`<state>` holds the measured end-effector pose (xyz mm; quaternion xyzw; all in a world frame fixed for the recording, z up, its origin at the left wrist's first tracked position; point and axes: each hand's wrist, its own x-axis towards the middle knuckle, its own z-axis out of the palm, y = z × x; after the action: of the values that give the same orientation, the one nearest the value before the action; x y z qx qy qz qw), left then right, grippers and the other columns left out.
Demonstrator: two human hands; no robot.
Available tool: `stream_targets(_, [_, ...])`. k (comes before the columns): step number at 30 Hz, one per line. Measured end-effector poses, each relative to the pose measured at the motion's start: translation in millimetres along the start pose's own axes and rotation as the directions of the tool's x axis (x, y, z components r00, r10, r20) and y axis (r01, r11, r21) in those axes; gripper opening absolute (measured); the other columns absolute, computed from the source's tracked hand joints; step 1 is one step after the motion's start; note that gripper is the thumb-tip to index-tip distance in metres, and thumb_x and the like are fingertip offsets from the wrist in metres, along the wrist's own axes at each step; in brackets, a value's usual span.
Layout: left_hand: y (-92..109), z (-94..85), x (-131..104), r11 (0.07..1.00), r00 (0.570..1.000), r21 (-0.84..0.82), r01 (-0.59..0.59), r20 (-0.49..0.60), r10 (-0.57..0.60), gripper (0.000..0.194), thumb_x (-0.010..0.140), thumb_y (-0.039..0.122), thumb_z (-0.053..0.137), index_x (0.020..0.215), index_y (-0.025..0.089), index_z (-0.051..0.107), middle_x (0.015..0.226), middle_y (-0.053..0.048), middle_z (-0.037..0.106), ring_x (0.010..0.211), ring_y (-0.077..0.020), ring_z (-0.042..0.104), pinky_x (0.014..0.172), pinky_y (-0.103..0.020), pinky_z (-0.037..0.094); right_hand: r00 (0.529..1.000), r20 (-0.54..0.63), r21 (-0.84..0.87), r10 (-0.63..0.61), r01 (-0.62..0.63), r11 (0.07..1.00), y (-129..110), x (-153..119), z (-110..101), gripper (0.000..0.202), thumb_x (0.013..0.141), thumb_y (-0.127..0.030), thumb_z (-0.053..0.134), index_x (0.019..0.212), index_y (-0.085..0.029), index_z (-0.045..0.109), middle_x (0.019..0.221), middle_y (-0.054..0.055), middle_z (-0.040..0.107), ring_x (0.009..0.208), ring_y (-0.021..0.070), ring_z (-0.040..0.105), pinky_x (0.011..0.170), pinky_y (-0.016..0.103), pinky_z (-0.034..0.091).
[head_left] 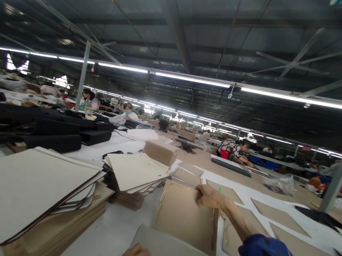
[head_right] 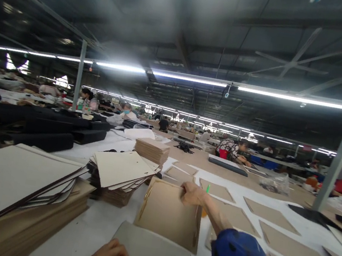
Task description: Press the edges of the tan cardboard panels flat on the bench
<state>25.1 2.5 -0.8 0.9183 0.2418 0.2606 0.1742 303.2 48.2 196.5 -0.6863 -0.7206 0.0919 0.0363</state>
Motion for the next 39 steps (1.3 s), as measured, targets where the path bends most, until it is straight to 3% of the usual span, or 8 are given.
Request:
stream_targets(4, [35.3, -49.5, 0.9, 0.824, 0.864, -0.480, 0.303, -0.227, -0.450, 0.033, 0.081, 0.045, 0.052, 0.069, 0.018, 0.066, 0.068, 0.000, 0.055, 0.068, -0.0149, 0.049, 0.065, -0.029, 0.036, 0.965, -0.249, -0.057, -0.086, 0.074, 0.996, -20.0, -54.3, -6.9, 0.032, 0.069, -0.004, 0.058, 0.098, -0.016, 0.059, 0.090, 0.004, 0.065, 0.085, 0.0190, 0.057, 0.075, 0.031, 0.042])
stream_targets(7, [60.9, -77.9, 5.4, 0.603, 0.765, -0.751, 0.269, -0.213, -0.607, 0.037, 0.071, 0.051, 0.061, 0.065, 0.015, 0.065, 0.060, 0.003, 0.050, 0.058, -0.0110, 0.041, 0.058, -0.027, 0.030, 0.854, -0.449, -0.185, -0.262, 0.198, 0.963, -32.1, -97.8, -3.2, 0.041, 0.063, 0.001, 0.051, 0.099, -0.017, 0.056, 0.093, 0.005, 0.063, 0.092, 0.0223, 0.051, 0.085, 0.037, 0.035])
stream_targets(13, [93.4, -67.9, 2.1, 0.431, 0.741, -0.871, 0.236, -0.125, -0.660, 0.065, 0.058, 0.077, 0.059, 0.065, 0.012, 0.064, 0.053, 0.003, 0.047, 0.045, -0.0080, 0.037, 0.048, -0.025, 0.025, 0.423, -0.643, -0.486, -0.638, 0.419, 0.767, -49.3, -156.7, 11.4, 0.043, 0.065, 0.003, 0.049, 0.103, -0.016, 0.052, 0.086, 0.004, 0.059, 0.082, 0.0213, 0.044, 0.074, 0.036, 0.033])
stream_targets(24, [113.0, -56.9, -22.2, 0.393, 0.728, -0.898, 0.199, -0.133, -0.673, 0.048, 0.059, 0.063, 0.069, 0.060, 0.018, 0.053, 0.045, 0.007, 0.043, 0.046, -0.0081, 0.035, 0.052, -0.025, 0.025, 0.244, -0.701, -0.582, -0.670, 0.348, 0.735, -64.7, -190.9, 36.5, 0.027, 0.080, -0.001, 0.047, 0.105, -0.009, 0.053, 0.080, 0.007, 0.062, 0.077, 0.0204, 0.046, 0.072, 0.038, 0.038])
stream_targets(26, [111.0, -62.9, -23.4, 0.403, 0.727, -0.896, 0.185, -0.151, -0.670, 0.041, 0.062, 0.056, 0.070, 0.060, 0.018, 0.054, 0.048, 0.007, 0.043, 0.050, -0.0086, 0.035, 0.056, -0.026, 0.027, 0.281, -0.703, -0.580, -0.653, 0.305, 0.755, -66.0, -202.0, 40.3, 0.035, 0.079, 0.001, 0.044, 0.111, -0.010, 0.053, 0.093, 0.011, 0.064, 0.085, 0.0233, 0.050, 0.076, 0.041, 0.041])
stream_targets(30, [106.2, -82.0, -34.5, 0.480, 0.731, -0.860, 0.175, -0.213, -0.648, 0.037, 0.067, 0.052, 0.068, 0.061, 0.019, 0.054, 0.056, 0.006, 0.044, 0.061, -0.0113, 0.038, 0.063, -0.027, 0.028, 0.541, -0.714, -0.304, -0.445, 0.333, 0.893, -44.9, -226.9, 42.6, 0.055, 0.081, -0.018, 0.056, 0.134, -0.022, 0.044, 0.148, 0.015, 0.033, 0.129, 0.0341, 0.037, 0.097, 0.055, 0.039])
stream_targets(34, [106.1, -98.6, -43.7, 0.519, 0.743, -0.826, 0.219, -0.203, -0.637, 0.037, 0.066, 0.054, 0.067, 0.062, 0.020, 0.055, 0.060, 0.005, 0.049, 0.064, -0.0135, 0.039, 0.065, -0.029, 0.029, 0.807, -0.589, 0.391, 0.033, 0.249, 0.886, -9.5, -234.2, 44.0, 0.055, 0.083, -0.053, 0.054, 0.126, -0.019, 0.056, 0.133, 0.014, 0.054, 0.116, 0.0310, 0.053, 0.096, 0.049, 0.044])
stream_targets(39, [112.4, -101.1, -40.3, 0.546, 0.761, -0.788, 0.284, -0.161, -0.628, 0.037, 0.061, 0.055, 0.067, 0.059, 0.020, 0.056, 0.060, 0.004, 0.048, 0.065, -0.0145, 0.039, 0.066, -0.029, 0.029, 0.911, -0.391, 0.673, 0.134, 0.183, 0.717, -6.9, -221.4, 55.3, 0.055, 0.079, -0.064, 0.051, 0.100, -0.017, 0.071, 0.108, 0.010, 0.069, 0.108, 0.0307, 0.057, 0.098, 0.043, 0.039])
